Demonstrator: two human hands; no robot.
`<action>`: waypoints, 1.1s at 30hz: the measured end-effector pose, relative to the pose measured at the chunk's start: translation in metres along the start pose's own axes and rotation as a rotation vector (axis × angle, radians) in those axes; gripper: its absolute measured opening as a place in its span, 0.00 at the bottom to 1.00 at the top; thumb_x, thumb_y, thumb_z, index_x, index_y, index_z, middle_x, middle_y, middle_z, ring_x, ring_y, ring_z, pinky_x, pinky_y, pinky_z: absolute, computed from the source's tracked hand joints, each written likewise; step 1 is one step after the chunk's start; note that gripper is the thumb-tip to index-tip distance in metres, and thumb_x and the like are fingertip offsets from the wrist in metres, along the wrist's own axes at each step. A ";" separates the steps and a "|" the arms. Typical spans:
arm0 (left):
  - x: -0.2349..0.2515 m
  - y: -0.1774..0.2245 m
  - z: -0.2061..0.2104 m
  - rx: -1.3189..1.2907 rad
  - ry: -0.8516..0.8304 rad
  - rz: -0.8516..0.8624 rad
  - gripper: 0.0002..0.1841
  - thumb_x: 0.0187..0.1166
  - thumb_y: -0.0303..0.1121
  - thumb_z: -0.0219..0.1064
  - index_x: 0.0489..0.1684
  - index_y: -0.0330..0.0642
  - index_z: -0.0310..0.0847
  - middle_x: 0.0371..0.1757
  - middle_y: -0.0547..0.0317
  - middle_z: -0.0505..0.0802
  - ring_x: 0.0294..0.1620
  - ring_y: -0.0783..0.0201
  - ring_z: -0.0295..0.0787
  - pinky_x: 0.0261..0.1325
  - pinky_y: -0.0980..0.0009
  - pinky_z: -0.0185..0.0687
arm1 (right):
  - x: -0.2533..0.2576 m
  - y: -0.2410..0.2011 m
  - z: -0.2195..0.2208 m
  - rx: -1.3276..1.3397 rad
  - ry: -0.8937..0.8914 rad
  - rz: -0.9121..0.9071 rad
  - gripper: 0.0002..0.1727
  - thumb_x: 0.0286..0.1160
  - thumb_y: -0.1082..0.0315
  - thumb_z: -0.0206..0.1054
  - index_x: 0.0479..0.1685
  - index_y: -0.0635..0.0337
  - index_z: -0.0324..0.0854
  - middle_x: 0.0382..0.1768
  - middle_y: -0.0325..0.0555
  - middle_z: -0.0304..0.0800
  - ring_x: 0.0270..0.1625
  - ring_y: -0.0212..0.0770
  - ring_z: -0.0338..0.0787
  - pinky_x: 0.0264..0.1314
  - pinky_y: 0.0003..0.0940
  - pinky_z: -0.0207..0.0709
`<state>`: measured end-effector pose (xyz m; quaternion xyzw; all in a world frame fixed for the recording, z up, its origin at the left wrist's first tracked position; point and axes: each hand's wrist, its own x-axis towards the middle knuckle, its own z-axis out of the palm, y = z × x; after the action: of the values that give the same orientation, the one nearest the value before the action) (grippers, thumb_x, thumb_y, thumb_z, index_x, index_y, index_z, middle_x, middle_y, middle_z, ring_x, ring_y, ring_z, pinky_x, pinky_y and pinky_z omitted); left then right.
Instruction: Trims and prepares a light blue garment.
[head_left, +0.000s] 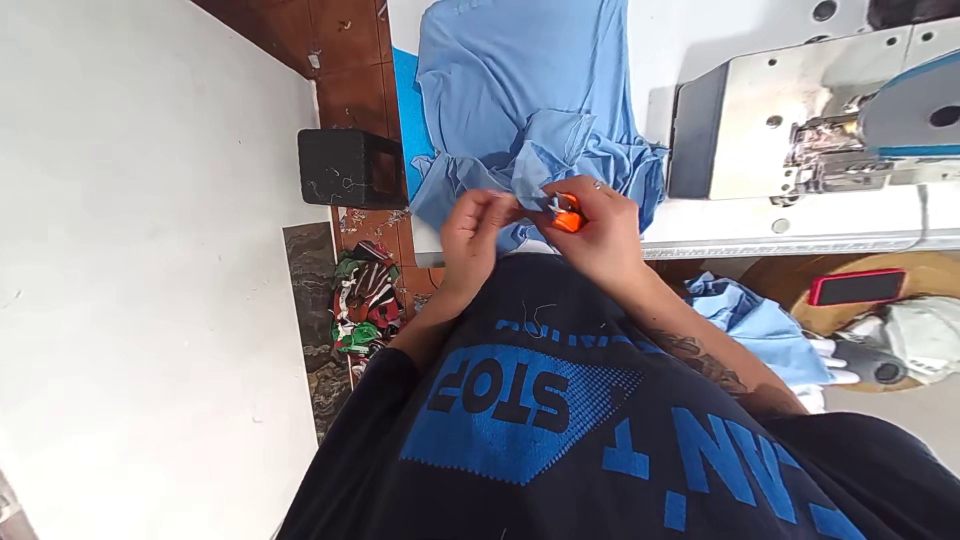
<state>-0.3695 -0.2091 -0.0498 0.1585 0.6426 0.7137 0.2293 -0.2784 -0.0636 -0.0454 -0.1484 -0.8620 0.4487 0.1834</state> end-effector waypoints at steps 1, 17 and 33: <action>0.003 -0.001 -0.010 0.072 0.061 0.060 0.06 0.89 0.24 0.55 0.49 0.39 0.79 0.44 0.62 0.97 0.46 0.66 0.97 0.56 0.63 0.94 | 0.000 0.000 0.001 0.021 0.018 0.011 0.12 0.66 0.72 0.73 0.47 0.70 0.88 0.37 0.56 0.91 0.36 0.40 0.87 0.40 0.31 0.79; 0.005 0.002 0.021 -0.464 0.091 -0.305 0.10 0.89 0.27 0.53 0.47 0.48 0.81 0.42 0.69 0.92 0.46 0.75 0.90 0.57 0.72 0.87 | -0.015 -0.007 -0.008 -0.139 0.005 -0.039 0.28 0.79 0.52 0.67 0.61 0.71 0.81 0.44 0.61 0.85 0.33 0.47 0.83 0.29 0.40 0.74; -0.003 0.008 0.030 -0.591 0.136 -0.373 0.11 0.84 0.19 0.57 0.40 0.43 0.85 0.37 0.62 0.94 0.39 0.69 0.94 0.52 0.68 0.92 | -0.016 -0.014 -0.006 -0.287 0.013 0.029 0.25 0.89 0.54 0.59 0.57 0.73 0.81 0.37 0.63 0.87 0.30 0.56 0.87 0.26 0.48 0.73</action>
<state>-0.3519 -0.1856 -0.0380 -0.0824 0.4401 0.8235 0.3484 -0.2629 -0.0734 -0.0338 -0.1885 -0.9138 0.3225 0.1596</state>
